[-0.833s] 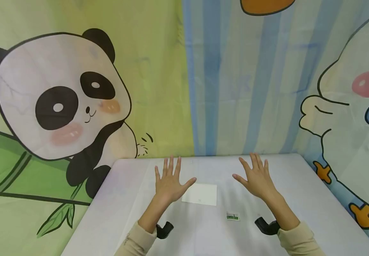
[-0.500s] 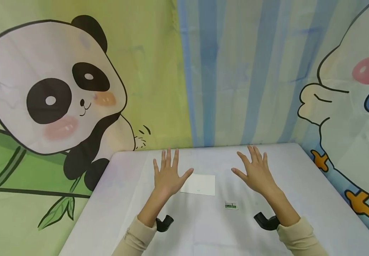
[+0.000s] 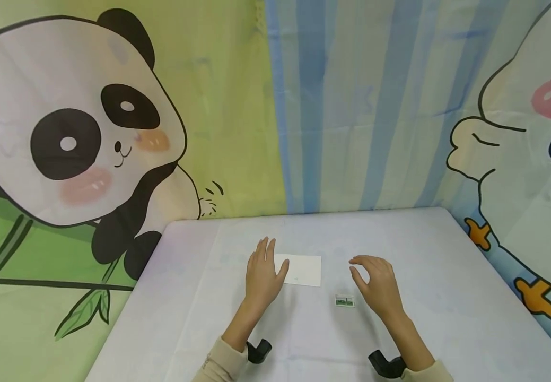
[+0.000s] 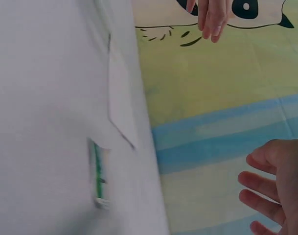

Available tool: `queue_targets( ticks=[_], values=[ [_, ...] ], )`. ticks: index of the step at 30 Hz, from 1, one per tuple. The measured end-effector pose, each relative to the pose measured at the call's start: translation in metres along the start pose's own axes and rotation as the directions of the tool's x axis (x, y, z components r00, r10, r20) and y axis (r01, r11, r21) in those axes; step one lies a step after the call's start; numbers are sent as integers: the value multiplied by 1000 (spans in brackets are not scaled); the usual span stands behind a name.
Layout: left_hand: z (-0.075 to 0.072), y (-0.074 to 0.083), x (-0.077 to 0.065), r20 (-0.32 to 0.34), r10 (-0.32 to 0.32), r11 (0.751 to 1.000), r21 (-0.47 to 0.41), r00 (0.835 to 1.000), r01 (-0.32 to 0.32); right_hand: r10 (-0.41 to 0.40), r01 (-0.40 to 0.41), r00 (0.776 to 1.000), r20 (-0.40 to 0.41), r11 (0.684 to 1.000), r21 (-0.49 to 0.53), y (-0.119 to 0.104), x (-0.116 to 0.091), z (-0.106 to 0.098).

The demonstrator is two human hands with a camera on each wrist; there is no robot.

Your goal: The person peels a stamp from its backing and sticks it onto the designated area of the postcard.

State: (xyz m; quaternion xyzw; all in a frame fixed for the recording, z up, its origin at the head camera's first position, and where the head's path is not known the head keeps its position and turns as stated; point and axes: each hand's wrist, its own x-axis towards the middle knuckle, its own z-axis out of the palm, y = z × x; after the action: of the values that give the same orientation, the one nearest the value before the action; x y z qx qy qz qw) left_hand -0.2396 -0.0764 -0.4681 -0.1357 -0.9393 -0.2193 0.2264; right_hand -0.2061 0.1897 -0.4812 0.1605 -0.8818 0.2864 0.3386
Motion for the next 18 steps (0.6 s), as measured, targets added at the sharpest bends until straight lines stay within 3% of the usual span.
queue_targets(
  ticks=[5, 10, 15, 18],
  values=[
    [30, -11, -14, 73, 8, 999, -48, 997, -4, 54, -59, 997, 46, 991, 118, 8, -31, 22],
    [53, -23, -22, 175, 21, 998, -67, 984, -9, 117, -140, 985, 130, 973, 183, 21, -49, 35],
    [68, -34, -32, 236, 38, 995, -94, 971, -16, 223, -278, 938, 264, 941, 194, 35, -67, 39],
    [75, -40, -40, 250, 39, 996, -86, 968, -18, 229, -314, 914, 334, 922, 227, 40, -76, 38]
  ],
)
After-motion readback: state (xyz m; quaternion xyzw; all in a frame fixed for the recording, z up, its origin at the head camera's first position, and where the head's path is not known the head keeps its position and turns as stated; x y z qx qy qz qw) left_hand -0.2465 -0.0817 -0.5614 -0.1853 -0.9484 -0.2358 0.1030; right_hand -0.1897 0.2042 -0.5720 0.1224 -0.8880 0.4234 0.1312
